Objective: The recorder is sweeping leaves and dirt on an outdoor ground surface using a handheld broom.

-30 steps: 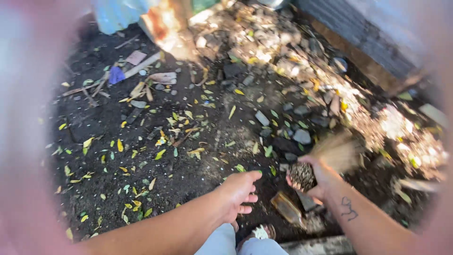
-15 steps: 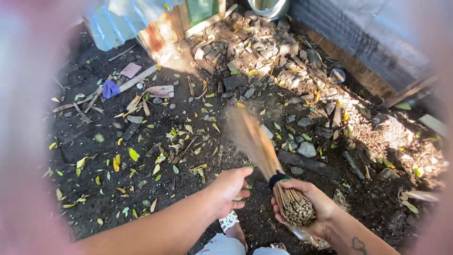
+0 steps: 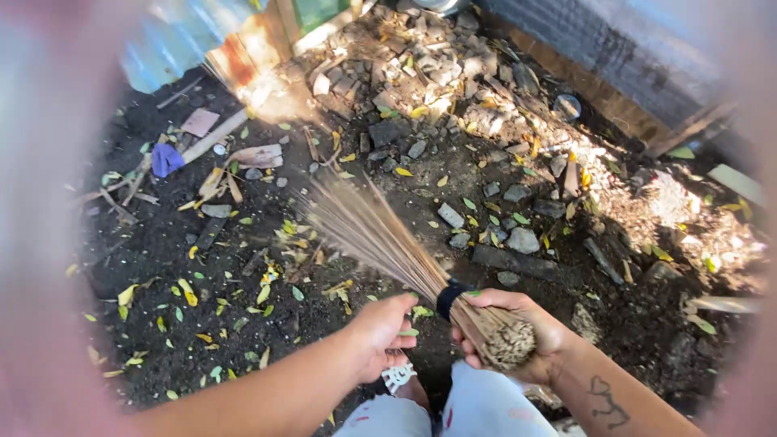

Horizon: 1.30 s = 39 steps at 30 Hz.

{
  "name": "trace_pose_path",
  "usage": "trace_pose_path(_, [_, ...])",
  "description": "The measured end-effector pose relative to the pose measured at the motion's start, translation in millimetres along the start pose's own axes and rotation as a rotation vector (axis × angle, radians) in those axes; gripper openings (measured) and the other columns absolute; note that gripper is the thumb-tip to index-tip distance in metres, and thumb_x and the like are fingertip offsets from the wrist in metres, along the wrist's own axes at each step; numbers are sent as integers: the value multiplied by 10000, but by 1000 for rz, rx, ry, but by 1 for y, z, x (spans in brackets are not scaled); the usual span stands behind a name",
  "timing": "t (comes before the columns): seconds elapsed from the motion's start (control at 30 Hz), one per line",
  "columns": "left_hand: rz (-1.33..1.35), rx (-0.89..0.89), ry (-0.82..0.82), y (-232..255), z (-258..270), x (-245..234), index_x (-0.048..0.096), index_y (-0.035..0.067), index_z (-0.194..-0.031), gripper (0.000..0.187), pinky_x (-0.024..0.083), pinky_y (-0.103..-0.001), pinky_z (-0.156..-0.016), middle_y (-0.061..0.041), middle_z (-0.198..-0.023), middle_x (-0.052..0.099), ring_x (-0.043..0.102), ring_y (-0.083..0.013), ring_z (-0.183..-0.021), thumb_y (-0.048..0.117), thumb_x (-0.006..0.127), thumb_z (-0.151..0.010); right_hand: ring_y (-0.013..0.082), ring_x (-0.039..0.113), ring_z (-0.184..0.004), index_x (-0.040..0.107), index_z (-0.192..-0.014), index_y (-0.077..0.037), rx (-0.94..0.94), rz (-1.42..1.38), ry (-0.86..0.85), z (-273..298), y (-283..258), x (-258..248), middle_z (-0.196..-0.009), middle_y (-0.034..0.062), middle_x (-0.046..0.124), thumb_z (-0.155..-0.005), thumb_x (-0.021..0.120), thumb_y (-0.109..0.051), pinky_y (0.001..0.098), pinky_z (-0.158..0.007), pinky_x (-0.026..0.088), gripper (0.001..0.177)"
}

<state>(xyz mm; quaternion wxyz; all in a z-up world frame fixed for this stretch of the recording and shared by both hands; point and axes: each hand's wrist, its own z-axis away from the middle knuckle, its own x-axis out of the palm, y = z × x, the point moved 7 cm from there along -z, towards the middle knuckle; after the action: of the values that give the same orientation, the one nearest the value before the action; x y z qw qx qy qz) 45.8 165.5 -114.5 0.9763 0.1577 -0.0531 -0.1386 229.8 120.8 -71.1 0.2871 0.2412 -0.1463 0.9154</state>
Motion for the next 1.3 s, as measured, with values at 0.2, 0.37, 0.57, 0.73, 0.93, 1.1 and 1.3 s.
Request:
trace_pose_path(0.2, [-7, 87, -49, 35, -12, 35, 566, 167, -1395, 578, 479, -504, -967, -58, -1288, 587, 611, -230, -1094, 456, 630, -899, 293, 665, -716, 653, -957, -47, -207, -191, 214, -14, -37, -26, -822, 153, 672, -844, 676, -280, 445, -680, 632, 260])
trace_pose_path(0.37, [9, 124, -35, 64, -3, 45, 549, 165, -1409, 583, 483, -508, -986, -60, -1322, 588, 605, -241, -1126, 448, 621, -905, 273, 661, -726, 619, -951, -66, -233, -276, 177, -62, -110, -65, -843, 137, 667, -860, 683, -252, 408, -651, 610, 217])
trace_pose_path(0.57, [18, 69, -74, 77, -10, 77, 565, 156, -1394, 578, 470, -503, -1010, -61, -1340, 578, 612, -250, -1183, 469, 617, -912, 265, 692, -656, 661, -967, -8, -154, -199, 30, 15, -127, -55, -806, 161, 694, -800, 691, -279, 382, -563, 614, 320])
trace_pose_path(0.73, [15, 78, -103, 107, -19, 117, 600, 144, -1353, 562, 471, -513, -1011, -71, -1299, 623, 622, -258, -1175, 474, 612, -898, 270, 685, -664, 661, -978, 10, -233, -156, 172, 38, -135, -82, -818, 168, 688, -807, 701, -284, 404, -591, 617, 342])
trace_pose_path(0.93, [15, 113, -88, 142, -25, 142, 612, 152, -1337, 529, 495, -520, -984, -51, -1278, 613, 617, -251, -1167, 462, 593, -909, 250, 672, -739, 620, -942, -89, -270, -400, 372, -17, -180, -155, -833, 89, 670, -850, 710, -231, 397, -706, 628, 191])
trace_pose_path(1.1, [49, 162, -71, 173, -32, 160, 597, 162, -1361, 535, 485, -504, -990, -50, -1296, 627, 615, -246, -1163, 464, 604, -919, 300, 680, -690, 620, -936, -19, -172, -49, 246, -17, -199, -106, -816, 176, 680, -833, 755, -196, 395, -639, 625, 245])
trace_pose_path(1.3, [56, 195, -100, 205, -30, 183, 587, 144, -1354, 529, 483, -545, -979, -81, -1295, 596, 613, -273, -1138, 438, 628, -916, 248, 696, -615, 680, -929, 12, -107, -51, 35, 46, -197, -74, -765, 177, 718, -774, 721, -277, 368, -557, 630, 330])
